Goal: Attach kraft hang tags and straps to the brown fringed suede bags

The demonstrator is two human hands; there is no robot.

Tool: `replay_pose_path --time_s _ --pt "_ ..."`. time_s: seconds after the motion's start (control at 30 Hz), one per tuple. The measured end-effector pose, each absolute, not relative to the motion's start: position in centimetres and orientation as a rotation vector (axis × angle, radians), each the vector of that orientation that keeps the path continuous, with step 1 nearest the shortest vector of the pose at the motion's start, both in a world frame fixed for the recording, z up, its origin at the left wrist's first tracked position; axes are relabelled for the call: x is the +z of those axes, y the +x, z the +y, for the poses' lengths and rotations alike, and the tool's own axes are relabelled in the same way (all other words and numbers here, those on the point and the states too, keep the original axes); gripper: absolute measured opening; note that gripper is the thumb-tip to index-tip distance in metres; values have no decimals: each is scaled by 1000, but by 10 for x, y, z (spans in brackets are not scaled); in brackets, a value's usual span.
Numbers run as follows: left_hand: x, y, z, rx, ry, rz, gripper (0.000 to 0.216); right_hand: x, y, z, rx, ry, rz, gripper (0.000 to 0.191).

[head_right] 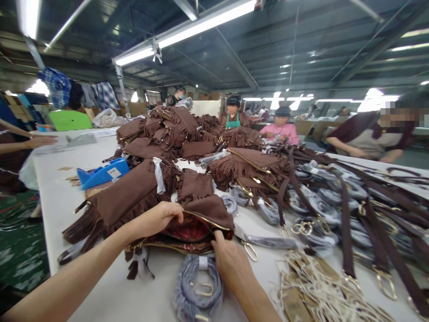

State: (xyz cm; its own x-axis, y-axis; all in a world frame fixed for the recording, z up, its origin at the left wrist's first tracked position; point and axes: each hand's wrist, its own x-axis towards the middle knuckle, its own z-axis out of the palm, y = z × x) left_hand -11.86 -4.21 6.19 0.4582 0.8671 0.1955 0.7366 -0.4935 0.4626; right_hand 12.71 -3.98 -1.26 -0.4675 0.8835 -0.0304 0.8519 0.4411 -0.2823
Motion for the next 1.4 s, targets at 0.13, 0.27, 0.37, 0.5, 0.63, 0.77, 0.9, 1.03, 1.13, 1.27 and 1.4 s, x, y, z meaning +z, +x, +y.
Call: replay_pose_path --time_s 0.13,0.27,0.37,0.5,0.63,0.77,0.9,1.03,1.13,1.27,1.4 --pt "69 -80 -71 340 2684 1619 25 -15 136 -25 584 -1338 -2405 32" --pt "48 -35 -90 85 2763 1340 21 -16 144 -19 909 -1168 -2279 34" --pt "22 -22 -73 230 2606 1450 31 -22 149 -18 1109 -1160 -2169 40" --pt "9 -27 -31 400 2428 1584 51 -31 156 -13 1242 -1163 -2080 51" --pt "8 -30 -7 594 2303 1344 55 -29 156 -9 1364 -1183 -1989 47" --pt "-2 -26 -4 680 2158 1357 52 -17 154 -9 1568 -1199 -1815 40" --pt "-9 -21 -7 798 2058 1422 50 -7 155 -10 1598 -1181 -1741 37" --pt "-13 -18 -6 907 1983 1438 49 -1 158 -12 1514 -1106 -1916 31" --pt "-17 -17 -2 951 1931 1450 46 0 155 -14 1252 -1186 -2119 23" --pt "-21 -16 1 956 1845 1478 44 -3 144 -14 858 -1421 -2217 30" --pt "-24 -16 1 943 1761 1521 40 -2 134 -16 813 -1534 -2200 32"
